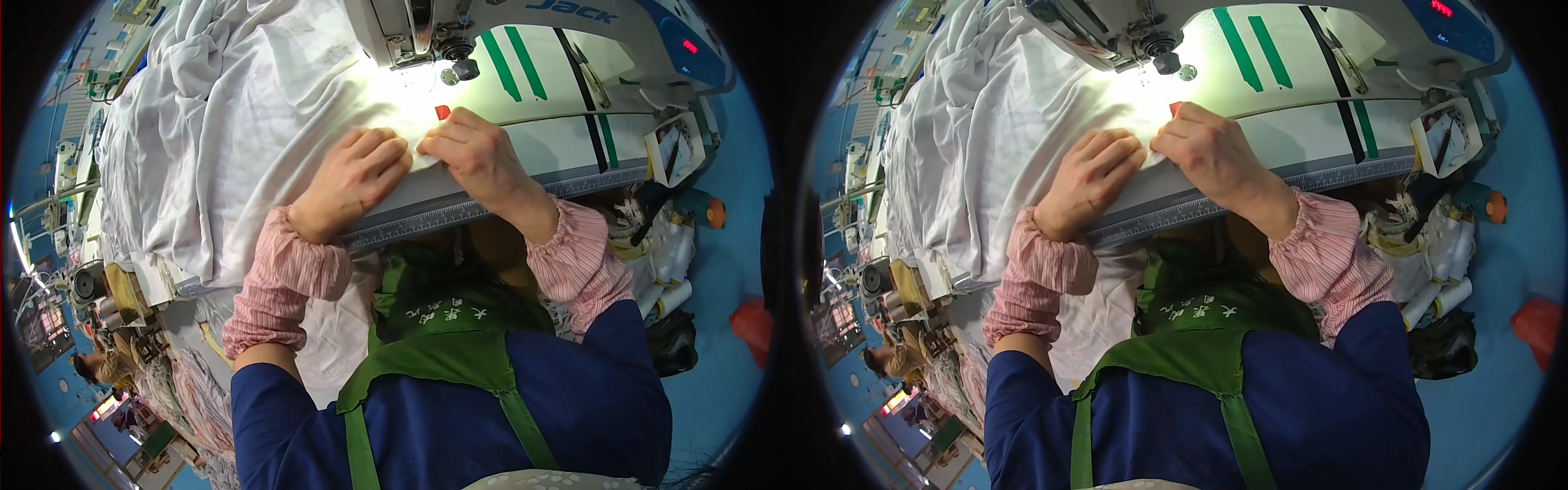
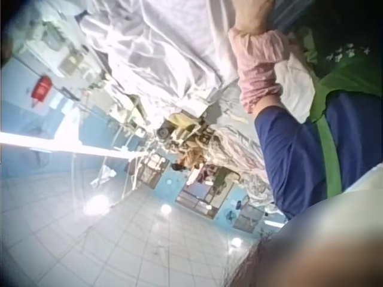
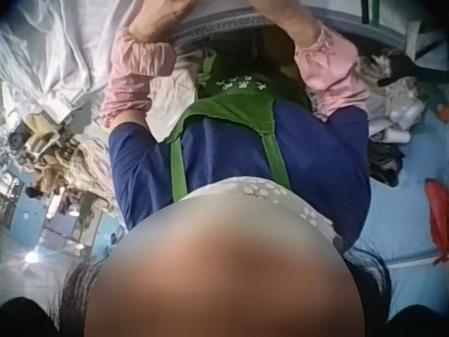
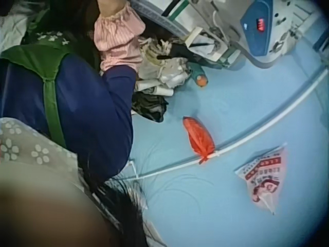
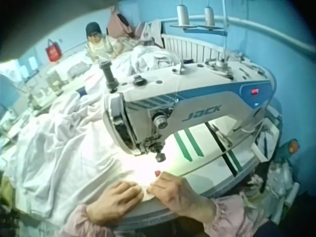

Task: Sewing white fabric pillowcases using an industrial sewing machine.

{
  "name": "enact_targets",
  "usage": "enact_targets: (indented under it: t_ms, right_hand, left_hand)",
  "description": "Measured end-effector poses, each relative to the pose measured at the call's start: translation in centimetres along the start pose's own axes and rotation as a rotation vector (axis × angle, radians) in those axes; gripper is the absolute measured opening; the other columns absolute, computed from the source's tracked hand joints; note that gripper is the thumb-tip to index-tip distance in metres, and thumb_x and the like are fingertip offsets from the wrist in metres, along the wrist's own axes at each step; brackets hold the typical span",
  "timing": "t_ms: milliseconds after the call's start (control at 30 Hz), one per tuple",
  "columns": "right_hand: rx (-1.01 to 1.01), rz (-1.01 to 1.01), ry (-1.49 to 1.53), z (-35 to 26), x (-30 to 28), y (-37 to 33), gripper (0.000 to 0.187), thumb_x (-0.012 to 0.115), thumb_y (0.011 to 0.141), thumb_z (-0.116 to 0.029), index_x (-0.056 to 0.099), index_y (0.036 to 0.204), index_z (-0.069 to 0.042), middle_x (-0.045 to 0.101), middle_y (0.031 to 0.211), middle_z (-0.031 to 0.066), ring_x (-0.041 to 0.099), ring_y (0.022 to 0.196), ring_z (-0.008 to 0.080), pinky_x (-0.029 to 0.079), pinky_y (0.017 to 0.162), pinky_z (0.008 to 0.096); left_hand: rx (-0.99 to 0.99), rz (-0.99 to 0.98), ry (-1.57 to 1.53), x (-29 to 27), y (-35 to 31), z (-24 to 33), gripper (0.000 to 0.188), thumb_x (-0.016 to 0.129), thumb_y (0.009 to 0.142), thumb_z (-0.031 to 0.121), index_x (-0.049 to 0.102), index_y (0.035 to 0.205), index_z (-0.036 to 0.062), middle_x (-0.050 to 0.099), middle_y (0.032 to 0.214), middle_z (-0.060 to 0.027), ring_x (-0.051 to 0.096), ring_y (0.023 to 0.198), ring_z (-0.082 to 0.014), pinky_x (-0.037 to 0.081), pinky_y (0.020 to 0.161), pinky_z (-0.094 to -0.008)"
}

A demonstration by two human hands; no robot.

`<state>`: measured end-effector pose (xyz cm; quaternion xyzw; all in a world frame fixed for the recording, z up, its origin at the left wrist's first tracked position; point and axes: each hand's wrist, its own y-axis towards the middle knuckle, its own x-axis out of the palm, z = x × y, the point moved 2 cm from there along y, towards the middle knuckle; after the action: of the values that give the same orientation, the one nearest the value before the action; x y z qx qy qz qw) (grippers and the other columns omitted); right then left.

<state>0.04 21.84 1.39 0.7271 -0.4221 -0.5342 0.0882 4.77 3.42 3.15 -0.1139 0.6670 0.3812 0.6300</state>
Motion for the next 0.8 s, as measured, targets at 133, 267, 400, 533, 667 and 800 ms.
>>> enact_targets:
  t_ms: [133,267,400,533,667,800]
  right_hand:
    - [0.017,-0.01,-0.01,1.1,0.3,1.0,0.019,0.064,0.069,0.006,0.068,0.084,-0.005,0.066,0.083,0.0025,0.06,0.08,0.0203,0.053,0.072,0.0307]
    - [0.02,-0.037,-0.03,1.8,0.5,1.6,0.017,0.066,0.072,0.002,0.068,0.086,-0.005,0.067,0.085,0.0018,0.06,0.082,0.0191,0.053,0.073,0.0306]
    - [0.036,-0.037,-0.076,2.1,0.7,1.7,0.014,0.065,0.075,-0.005,0.069,0.089,-0.006,0.067,0.09,0.001,0.06,0.084,0.0184,0.052,0.074,0.0301]
    - [0.038,-0.037,-0.133,1.8,0.7,1.4,0.013,0.063,0.078,-0.008,0.069,0.09,-0.007,0.067,0.091,0.0002,0.06,0.085,0.0185,0.052,0.075,0.0295]
    - [0.047,0.051,-0.141,0.3,-0.5,-0.1,0.016,0.062,0.079,-0.008,0.069,0.094,-0.007,0.067,0.094,0.002,0.059,0.089,0.0196,0.051,0.079,0.0307]
    - [0.116,0.107,-0.114,-2.5,-2.7,-5.5,0.023,0.066,0.077,-0.006,0.069,0.1,-0.005,0.065,0.105,0.0059,0.06,0.098,0.0219,0.051,0.084,0.0324]
  left_hand:
    - [0.038,-0.021,-0.012,-0.4,0.6,-2.2,0.027,0.061,0.074,0.01,0.062,0.1,0.0036,0.06,0.102,-0.0056,0.058,0.103,-0.0219,0.048,0.083,-0.0347]
    - [0.047,-0.042,-0.023,-0.6,1.1,-3.9,0.026,0.061,0.074,0.007,0.062,0.1,0.0034,0.062,0.106,-0.0063,0.059,0.102,-0.024,0.05,0.085,-0.036]
    - [0.048,-0.032,-0.02,-0.7,1.4,-5.3,0.023,0.06,0.075,0.007,0.062,0.098,0.0034,0.063,0.104,-0.0068,0.059,0.101,-0.0251,0.05,0.087,-0.0375]
    - [0.041,-0.031,0.076,-0.8,1.4,-5.7,0.022,0.059,0.076,0.008,0.062,0.097,0.0049,0.063,0.105,-0.0061,0.059,0.102,-0.0238,0.048,0.09,-0.0361]
    - [-0.086,-0.053,0.205,-0.8,1.0,-4.3,0.027,0.057,0.077,0.007,0.063,0.103,0.005,0.063,0.109,-0.0069,0.057,0.111,-0.0232,0.045,0.094,-0.0359]
    - [-0.243,-0.15,0.296,-0.6,-0.6,-0.4,0.036,0.05,0.082,0.001,0.059,0.116,-0.0023,0.059,0.123,-0.015,0.052,0.121,-0.0288,0.041,0.1,-0.0393]
